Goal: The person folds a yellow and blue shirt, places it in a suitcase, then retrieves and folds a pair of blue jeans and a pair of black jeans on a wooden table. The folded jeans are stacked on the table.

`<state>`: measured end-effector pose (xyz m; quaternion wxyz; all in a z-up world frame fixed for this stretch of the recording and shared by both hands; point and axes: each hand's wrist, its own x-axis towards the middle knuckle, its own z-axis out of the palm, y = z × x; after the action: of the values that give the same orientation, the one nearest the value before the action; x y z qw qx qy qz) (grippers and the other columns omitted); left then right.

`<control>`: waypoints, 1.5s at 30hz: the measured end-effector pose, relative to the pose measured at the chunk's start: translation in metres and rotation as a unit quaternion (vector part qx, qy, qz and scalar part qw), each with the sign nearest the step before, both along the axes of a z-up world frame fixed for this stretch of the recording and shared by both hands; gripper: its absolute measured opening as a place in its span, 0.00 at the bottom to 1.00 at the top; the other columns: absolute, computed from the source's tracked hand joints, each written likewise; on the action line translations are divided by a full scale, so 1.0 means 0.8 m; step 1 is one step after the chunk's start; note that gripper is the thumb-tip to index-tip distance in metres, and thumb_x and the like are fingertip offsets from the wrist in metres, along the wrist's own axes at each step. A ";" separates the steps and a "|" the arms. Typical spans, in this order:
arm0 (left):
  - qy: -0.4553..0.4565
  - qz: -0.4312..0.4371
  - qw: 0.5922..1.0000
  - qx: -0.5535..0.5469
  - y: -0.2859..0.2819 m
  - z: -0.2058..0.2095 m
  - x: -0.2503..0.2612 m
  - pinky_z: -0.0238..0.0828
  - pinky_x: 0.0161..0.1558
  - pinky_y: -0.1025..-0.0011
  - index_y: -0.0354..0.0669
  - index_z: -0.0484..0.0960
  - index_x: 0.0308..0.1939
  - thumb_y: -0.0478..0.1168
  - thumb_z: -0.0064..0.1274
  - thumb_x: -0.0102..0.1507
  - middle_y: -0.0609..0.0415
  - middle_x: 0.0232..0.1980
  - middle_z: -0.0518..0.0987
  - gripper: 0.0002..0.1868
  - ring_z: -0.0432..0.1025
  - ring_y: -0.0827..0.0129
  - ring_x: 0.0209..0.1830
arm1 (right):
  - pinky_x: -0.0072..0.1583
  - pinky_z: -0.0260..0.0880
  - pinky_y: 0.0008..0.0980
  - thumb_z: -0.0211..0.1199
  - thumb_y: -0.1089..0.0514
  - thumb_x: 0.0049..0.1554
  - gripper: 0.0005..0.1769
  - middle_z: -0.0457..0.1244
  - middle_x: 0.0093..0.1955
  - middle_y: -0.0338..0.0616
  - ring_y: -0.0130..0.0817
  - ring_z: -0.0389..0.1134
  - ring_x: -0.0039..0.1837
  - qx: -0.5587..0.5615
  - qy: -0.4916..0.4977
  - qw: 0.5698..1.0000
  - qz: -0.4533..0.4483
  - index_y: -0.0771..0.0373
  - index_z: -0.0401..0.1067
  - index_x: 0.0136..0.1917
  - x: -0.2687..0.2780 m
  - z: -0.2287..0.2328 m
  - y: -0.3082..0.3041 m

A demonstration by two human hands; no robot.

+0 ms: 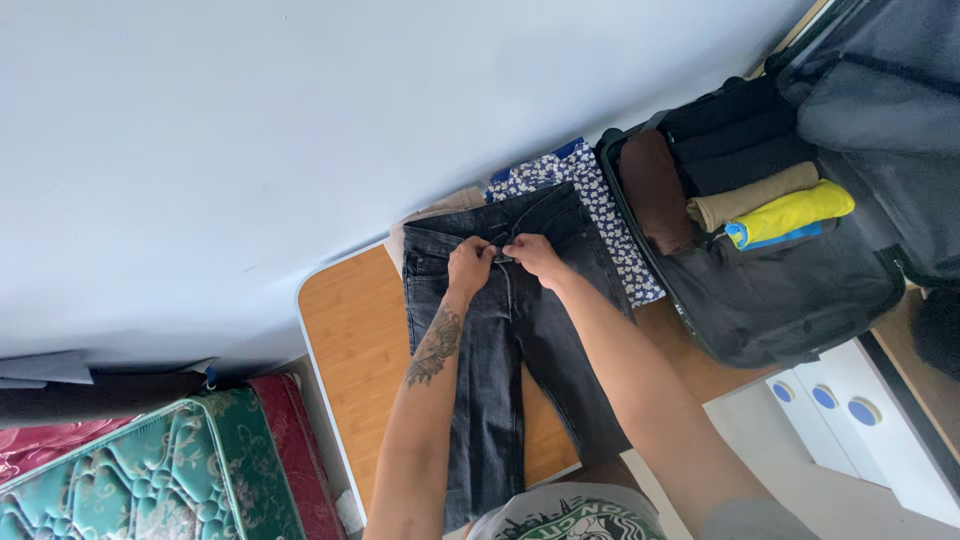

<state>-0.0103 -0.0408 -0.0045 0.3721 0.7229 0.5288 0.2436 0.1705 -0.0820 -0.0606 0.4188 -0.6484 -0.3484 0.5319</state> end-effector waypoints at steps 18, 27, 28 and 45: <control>0.131 -0.044 0.987 0.082 -0.001 -0.005 0.010 0.71 0.52 0.50 0.36 0.78 0.44 0.43 0.48 0.68 0.39 0.48 0.79 0.12 0.74 0.42 0.50 | 0.43 0.69 0.30 0.70 0.64 0.55 0.06 0.68 0.36 0.41 0.29 0.69 0.38 0.054 0.019 0.996 -0.065 0.67 0.74 0.39 -0.024 0.017 -0.020; 0.127 -0.019 0.990 0.052 0.022 -0.041 0.005 0.72 0.53 0.51 0.37 0.79 0.45 0.46 0.46 0.69 0.37 0.50 0.80 0.15 0.76 0.42 0.51 | 0.45 0.71 0.29 0.61 0.60 0.58 0.10 0.72 0.37 0.45 0.30 0.73 0.39 0.044 0.117 0.985 -0.121 0.68 0.77 0.39 -0.043 0.042 -0.015; 0.125 -0.018 0.991 0.047 0.023 -0.042 0.005 0.72 0.53 0.51 0.37 0.80 0.45 0.46 0.45 0.69 0.37 0.50 0.80 0.15 0.75 0.42 0.51 | 0.45 0.72 0.29 0.59 0.62 0.57 0.09 0.72 0.38 0.45 0.30 0.74 0.40 0.051 0.154 0.978 -0.130 0.68 0.78 0.40 -0.042 0.035 -0.014; 0.074 -0.065 0.995 0.000 0.029 -0.020 -0.005 0.70 0.55 0.50 0.36 0.81 0.46 0.49 0.43 0.70 0.36 0.49 0.82 0.19 0.74 0.40 0.53 | 0.45 0.73 0.31 0.57 0.58 0.63 0.10 0.70 0.38 0.46 0.32 0.74 0.40 0.091 -0.050 0.993 -0.054 0.67 0.72 0.45 -0.047 0.111 -0.039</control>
<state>-0.0141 -0.0173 -0.0204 0.3471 0.7718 0.5067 0.1643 0.1331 -0.1132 0.0282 0.4864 -0.6508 -0.3806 0.4416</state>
